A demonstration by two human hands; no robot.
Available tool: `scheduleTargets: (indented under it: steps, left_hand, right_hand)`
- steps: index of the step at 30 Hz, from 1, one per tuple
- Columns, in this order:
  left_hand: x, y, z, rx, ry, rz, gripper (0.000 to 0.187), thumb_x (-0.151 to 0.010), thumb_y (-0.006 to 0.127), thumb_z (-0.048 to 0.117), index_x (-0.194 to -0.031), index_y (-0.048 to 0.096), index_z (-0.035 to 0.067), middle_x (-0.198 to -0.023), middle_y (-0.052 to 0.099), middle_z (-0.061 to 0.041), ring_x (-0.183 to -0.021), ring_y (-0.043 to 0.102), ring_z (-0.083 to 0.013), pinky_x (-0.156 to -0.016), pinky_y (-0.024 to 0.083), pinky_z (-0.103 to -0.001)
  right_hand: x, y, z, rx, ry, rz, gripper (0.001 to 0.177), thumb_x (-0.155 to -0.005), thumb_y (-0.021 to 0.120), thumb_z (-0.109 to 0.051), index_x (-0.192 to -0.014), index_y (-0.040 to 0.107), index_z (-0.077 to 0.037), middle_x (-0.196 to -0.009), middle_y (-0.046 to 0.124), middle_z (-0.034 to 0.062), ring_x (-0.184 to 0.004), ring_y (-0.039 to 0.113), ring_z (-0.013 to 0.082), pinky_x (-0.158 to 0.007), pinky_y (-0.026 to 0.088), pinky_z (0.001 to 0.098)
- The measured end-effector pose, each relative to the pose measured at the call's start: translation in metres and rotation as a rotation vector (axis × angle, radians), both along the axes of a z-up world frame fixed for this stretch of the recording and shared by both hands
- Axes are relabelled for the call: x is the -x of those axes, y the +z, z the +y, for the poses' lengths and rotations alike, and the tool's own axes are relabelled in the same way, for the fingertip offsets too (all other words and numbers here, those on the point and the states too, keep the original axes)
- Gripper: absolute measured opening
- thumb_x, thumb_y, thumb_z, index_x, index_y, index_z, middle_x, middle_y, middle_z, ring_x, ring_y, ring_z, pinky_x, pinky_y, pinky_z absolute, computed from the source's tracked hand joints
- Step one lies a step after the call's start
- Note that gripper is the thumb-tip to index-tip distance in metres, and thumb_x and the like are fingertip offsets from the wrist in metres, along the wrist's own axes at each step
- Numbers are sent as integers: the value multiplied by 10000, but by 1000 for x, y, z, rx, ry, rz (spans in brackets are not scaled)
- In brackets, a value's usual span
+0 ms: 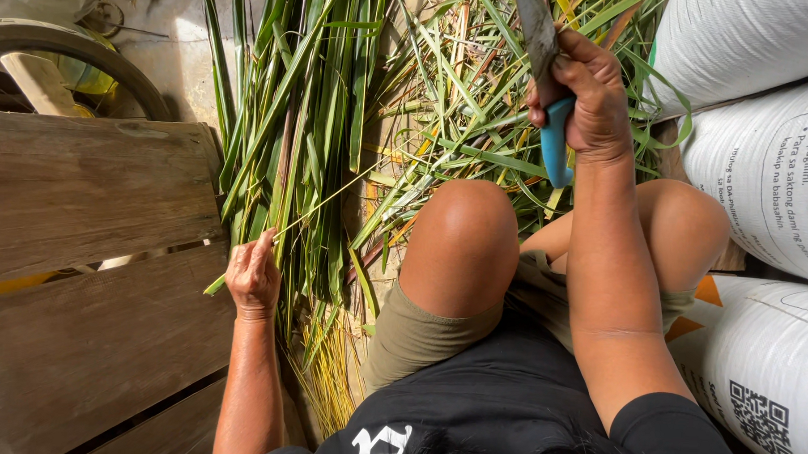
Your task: The person strips the central ribs or fibers from long green leaves using a knife while sitting on the floor.
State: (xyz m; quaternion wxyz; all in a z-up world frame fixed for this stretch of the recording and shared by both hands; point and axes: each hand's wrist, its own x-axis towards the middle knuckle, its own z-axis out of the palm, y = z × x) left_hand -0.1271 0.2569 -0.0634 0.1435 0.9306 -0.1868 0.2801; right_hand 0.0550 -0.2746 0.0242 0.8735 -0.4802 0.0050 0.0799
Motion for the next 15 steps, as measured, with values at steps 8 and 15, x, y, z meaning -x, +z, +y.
scheduleTargets:
  steps: [8,15]
  left_hand:
    - [28,-9,56,-155,139,2,308,-1076,703,-38,-1340,704,120,-866,713,-75,-744,650,-215,-633,576,-356]
    - [49,-6,96,-165,572,27,117,-1137,669,93,-1194,770,100,-1007,708,-165,-763,672,-237,-553,622,-350]
  right_hand:
    - [-1,-3,-11,16,-90,-11,378,-963,705,-238,-1323,686,-127,-697,585,127,-574,568,204,-494,458,313]
    - [-9,-25,-45,-83,-334,-16,450,-1005,680,-212,-1453,645,-203,-798,620,59,-585,563,166,-475,440,301]
